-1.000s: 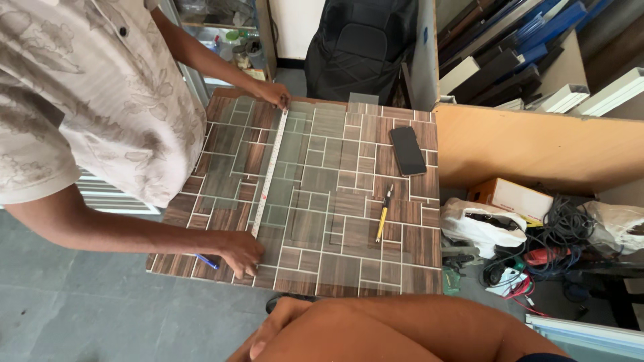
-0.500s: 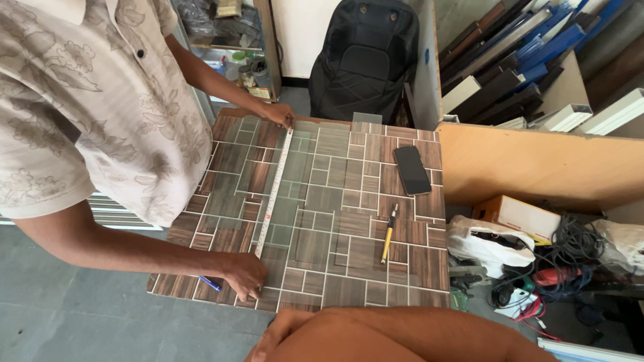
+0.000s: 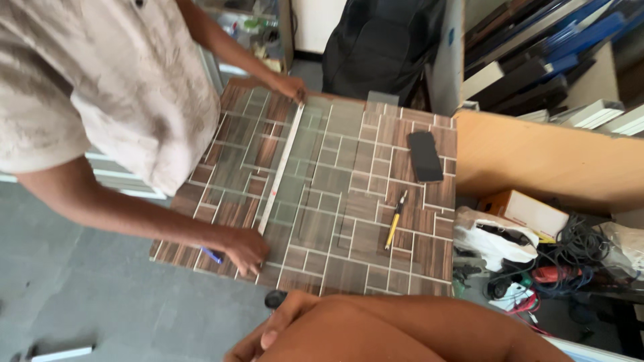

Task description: The person measures and marks a glass pane on a tiled table using a tape measure and a pencil. They also measure a white window frame resting on a red plastic chair and wipe the glass with a cloth.

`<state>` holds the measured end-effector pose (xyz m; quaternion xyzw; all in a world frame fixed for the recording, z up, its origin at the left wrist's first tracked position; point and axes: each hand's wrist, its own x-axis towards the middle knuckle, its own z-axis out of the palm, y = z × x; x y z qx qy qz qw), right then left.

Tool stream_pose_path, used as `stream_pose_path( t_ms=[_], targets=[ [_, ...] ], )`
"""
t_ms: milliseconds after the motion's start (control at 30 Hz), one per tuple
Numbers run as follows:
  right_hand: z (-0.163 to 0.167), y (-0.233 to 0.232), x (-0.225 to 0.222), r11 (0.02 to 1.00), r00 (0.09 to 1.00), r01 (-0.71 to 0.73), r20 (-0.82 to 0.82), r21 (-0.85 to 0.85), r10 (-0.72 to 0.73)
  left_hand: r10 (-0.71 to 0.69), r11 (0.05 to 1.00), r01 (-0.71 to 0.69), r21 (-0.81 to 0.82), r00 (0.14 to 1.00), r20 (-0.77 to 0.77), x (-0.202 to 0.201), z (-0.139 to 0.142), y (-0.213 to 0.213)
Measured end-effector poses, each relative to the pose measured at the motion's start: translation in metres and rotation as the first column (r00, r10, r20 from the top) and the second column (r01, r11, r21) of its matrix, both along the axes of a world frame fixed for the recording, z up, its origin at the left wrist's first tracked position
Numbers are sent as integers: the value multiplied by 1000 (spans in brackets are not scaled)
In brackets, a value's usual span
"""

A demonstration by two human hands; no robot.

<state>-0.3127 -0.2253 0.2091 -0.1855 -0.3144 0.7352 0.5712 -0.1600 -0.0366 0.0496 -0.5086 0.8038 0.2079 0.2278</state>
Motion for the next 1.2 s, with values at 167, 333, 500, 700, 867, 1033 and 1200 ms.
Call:
stream_pose_path(
  t_ms=[167,333,500,700,867,1033,1200],
  targets=[
    [-16,9,-12,997,999,-30,-31,-70,28,116,989,-114,-94,993,22,-28,40,-65],
    [-48,-28,28,862,955,282,38,-422,-294,372,862,-425,-274,900,-226,-103,118,-135],
    [-92,-106,108,181,620,716,497,-674,-607,411,625,-747,-227,562,-718,-165,224,-252],
    [-151,-133,127,48,451,706,396,-707,-800,589,-137,-784,606,-556,-586,-138,55,-92],
    [-199,-75,131,36,510,678,435,-734,-742,580,-605,-718,343,-693,-428,-151,-23,32],
    [-227,-17,125,111,571,652,389,-750,-723,350,-866,-446,226,-863,-364,-150,-13,48],
    [-221,-5,97,184,232,963,949,-195,-211,417,-807,-574,142,-723,-551,-132,-31,54]
  ],
)
